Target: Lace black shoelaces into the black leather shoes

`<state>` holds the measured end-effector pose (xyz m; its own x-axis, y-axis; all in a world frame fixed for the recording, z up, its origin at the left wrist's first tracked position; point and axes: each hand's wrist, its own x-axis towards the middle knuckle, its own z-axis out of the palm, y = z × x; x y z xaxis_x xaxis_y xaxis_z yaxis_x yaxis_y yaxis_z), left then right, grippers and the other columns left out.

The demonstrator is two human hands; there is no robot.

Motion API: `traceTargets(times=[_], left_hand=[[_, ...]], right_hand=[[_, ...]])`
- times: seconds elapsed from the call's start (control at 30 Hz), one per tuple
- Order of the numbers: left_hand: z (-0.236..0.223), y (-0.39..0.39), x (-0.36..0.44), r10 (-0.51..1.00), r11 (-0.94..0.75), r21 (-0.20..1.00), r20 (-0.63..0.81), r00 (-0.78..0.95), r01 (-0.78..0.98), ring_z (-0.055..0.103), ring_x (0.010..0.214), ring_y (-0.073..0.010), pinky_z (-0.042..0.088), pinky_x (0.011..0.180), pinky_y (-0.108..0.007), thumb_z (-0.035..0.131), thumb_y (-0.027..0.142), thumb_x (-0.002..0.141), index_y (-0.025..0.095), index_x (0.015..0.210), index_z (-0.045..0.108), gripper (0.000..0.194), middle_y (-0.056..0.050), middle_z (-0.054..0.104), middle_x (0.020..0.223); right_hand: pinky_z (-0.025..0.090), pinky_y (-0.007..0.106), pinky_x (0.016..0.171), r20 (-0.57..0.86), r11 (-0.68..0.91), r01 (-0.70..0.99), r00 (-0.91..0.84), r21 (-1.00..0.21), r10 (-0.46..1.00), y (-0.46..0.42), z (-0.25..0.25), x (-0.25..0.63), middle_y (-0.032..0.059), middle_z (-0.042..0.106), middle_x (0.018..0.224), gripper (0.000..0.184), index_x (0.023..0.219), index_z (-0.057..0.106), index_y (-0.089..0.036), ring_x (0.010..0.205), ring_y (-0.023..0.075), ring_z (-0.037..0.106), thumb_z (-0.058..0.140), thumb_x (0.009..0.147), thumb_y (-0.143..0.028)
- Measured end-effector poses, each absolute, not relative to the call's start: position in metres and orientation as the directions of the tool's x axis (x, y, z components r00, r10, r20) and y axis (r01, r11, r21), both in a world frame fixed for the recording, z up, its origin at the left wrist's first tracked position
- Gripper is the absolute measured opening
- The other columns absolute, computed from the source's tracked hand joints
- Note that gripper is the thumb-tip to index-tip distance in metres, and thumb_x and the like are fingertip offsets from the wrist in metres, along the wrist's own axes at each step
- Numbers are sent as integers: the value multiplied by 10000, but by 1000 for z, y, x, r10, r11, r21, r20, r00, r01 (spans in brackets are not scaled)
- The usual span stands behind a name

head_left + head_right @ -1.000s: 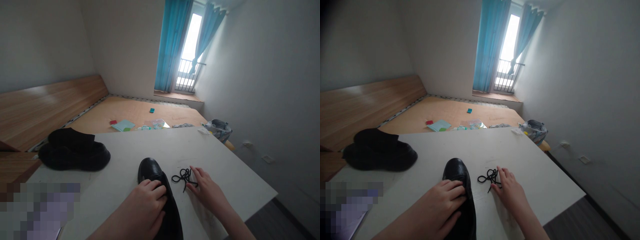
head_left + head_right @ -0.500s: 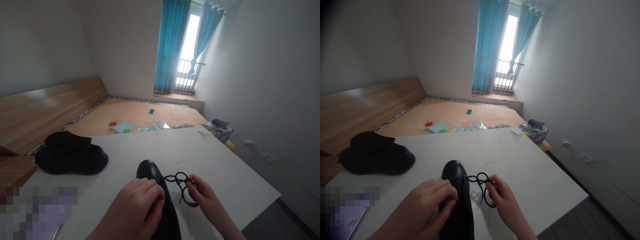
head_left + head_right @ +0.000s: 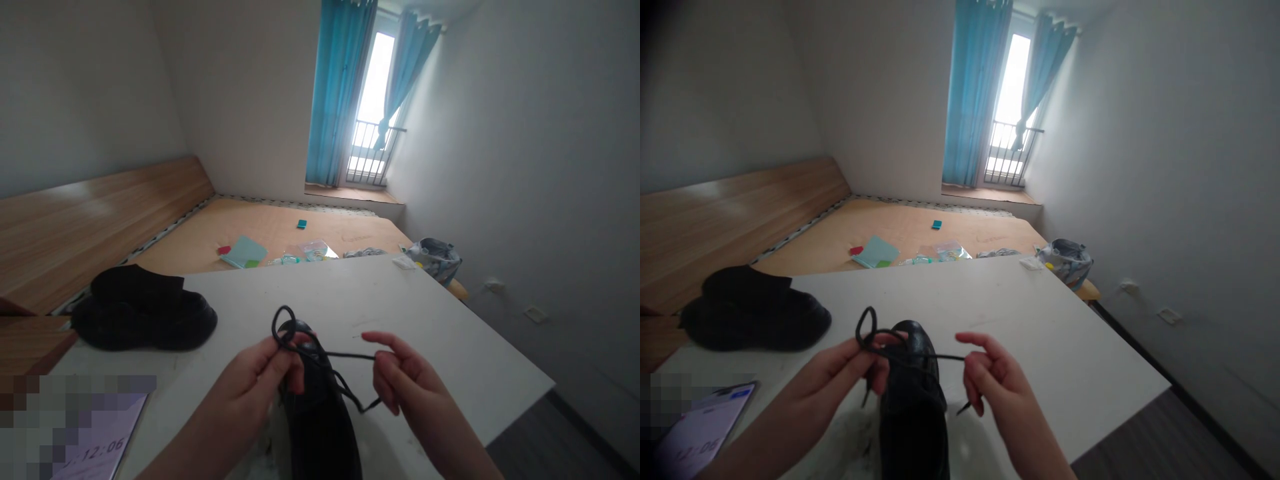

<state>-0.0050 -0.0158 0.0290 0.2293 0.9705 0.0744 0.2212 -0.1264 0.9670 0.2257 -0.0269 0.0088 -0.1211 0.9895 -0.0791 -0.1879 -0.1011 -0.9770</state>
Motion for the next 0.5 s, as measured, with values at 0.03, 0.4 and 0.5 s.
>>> traceTargets(times=[0.03,0.4,0.5], left_hand=[[30,-12,-7,985,-61,991,40,166,121,502,560,-125,406,574,-239,520,385,902,167,857,705,289,23,514,571],[43,11,-30,900,-134,724,-197,-389,-677,550,543,-82,423,457,-142,498,44,826,224,823,639,229,27,588,693],[45,16,-37,846,-243,776,-124,-518,-582,665,899,-133,528,664,-183,498,71,844,262,835,672,259,30,689,1024]], right_hand=[[260,176,445,-90,-100,-255,-50,-962,995,-23,6,238,-82,411,513,383,1099,629,-183,448,49,309,708,823,-437],[564,161,612,-270,70,-548,514,-834,814,-17,-30,397,2,604,1316,505,1052,712,-263,837,87,648,432,688,-52],[542,106,667,-170,142,-415,628,-899,759,-18,-37,414,-105,543,1390,511,1023,704,-352,1001,51,643,456,702,-41]])
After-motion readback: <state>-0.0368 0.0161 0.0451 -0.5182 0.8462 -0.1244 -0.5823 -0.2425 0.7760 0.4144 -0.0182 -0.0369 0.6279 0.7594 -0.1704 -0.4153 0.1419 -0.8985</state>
